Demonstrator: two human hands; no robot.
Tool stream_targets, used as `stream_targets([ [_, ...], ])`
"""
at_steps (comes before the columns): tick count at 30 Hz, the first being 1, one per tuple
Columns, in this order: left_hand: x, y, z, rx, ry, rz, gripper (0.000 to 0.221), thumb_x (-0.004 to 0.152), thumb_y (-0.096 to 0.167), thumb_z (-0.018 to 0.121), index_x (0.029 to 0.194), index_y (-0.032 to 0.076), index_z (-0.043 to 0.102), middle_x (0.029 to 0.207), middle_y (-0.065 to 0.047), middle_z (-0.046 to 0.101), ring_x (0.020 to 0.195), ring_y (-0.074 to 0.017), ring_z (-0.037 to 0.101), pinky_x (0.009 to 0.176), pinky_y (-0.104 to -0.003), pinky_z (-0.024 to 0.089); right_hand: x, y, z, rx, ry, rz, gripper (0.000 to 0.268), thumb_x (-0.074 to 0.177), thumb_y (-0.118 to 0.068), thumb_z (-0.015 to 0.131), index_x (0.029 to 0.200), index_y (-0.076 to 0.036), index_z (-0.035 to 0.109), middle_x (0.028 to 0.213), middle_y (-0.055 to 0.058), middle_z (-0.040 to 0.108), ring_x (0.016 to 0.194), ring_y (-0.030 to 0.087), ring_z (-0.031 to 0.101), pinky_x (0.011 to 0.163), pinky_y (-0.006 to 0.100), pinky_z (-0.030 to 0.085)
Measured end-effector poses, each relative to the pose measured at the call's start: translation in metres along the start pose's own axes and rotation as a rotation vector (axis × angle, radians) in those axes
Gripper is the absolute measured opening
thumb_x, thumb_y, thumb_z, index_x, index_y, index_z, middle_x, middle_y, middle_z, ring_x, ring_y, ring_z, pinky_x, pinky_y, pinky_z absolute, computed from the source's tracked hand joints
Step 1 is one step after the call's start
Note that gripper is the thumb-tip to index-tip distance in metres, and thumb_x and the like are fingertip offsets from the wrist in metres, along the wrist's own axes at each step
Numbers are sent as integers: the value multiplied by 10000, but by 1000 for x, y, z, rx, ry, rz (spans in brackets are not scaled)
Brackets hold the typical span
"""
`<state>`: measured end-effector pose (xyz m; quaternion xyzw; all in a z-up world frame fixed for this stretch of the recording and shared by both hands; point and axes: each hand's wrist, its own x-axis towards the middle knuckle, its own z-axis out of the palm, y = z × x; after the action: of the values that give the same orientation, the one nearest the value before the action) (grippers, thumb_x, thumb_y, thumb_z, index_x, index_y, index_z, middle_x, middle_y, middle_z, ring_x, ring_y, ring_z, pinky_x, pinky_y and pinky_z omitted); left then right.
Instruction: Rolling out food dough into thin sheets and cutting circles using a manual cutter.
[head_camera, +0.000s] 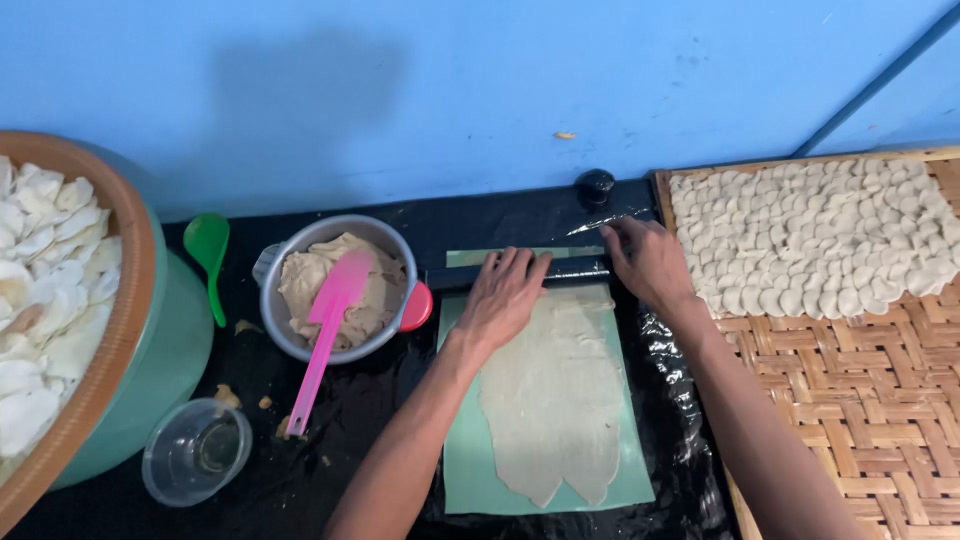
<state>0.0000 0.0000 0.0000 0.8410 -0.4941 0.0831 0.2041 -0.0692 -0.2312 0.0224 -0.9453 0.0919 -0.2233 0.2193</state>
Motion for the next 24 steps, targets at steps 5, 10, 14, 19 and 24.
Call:
stream_targets([
  [5, 22, -13, 11, 56, 33, -56, 480, 948, 128, 654, 1406, 8, 575, 1187, -169, 603, 1117, -311, 555, 961, -469, 427, 25, 24, 22, -41, 27, -95, 277, 1046, -255, 623, 979, 1, 708, 878, 214, 702, 858, 407, 666, 744, 512, 534],
  [10, 21, -17, 27, 26, -55, -134, 486, 978, 125, 614, 1453, 45, 546, 1280, -175, 591, 1215, -310, 546, 1060, -476, 406, 20, 41, 48, -104, -37, -85, 270, 1074, -227, 555, 988, -13, 695, 912, 198, 669, 896, 411, 612, 808, 505, 518],
  [14, 6, -10, 35, 42, 112, -61, 584, 938, 66, 561, 1511, 22, 458, 1508, -236, 473, 1390, -372, 457, 1164, -525, 309, 1, 31, 43, -218, -36, -141, 288, 1082, -233, 506, 1126, -15, 689, 1116, 194, 640, 1056, 399, 584, 970, 489, 472],
  [19, -12, 3, 30, 86, 166, -2, 660, 828, -16, 542, 1484, 34, 494, 1521, -240, 481, 1412, -374, 466, 1184, -531, 277, -27, 22, 29, -221, 11, -250, 473, 1059, -273, 511, 1368, 76, 594, 1391, 235, 577, 1245, 402, 557, 1052, 459, 415],
  [24, -3, 21, 0, -91, -168, -219, 355, 1048, 243, 604, 1328, 25, 599, 1374, -176, 570, 1351, -333, 518, 1220, -493, 343, -45, 15, 8, -139, -129, -217, 513, 1040, -321, 535, 1399, 43, 576, 1394, 221, 606, 1245, 372, 562, 1058, 480, 444],
])
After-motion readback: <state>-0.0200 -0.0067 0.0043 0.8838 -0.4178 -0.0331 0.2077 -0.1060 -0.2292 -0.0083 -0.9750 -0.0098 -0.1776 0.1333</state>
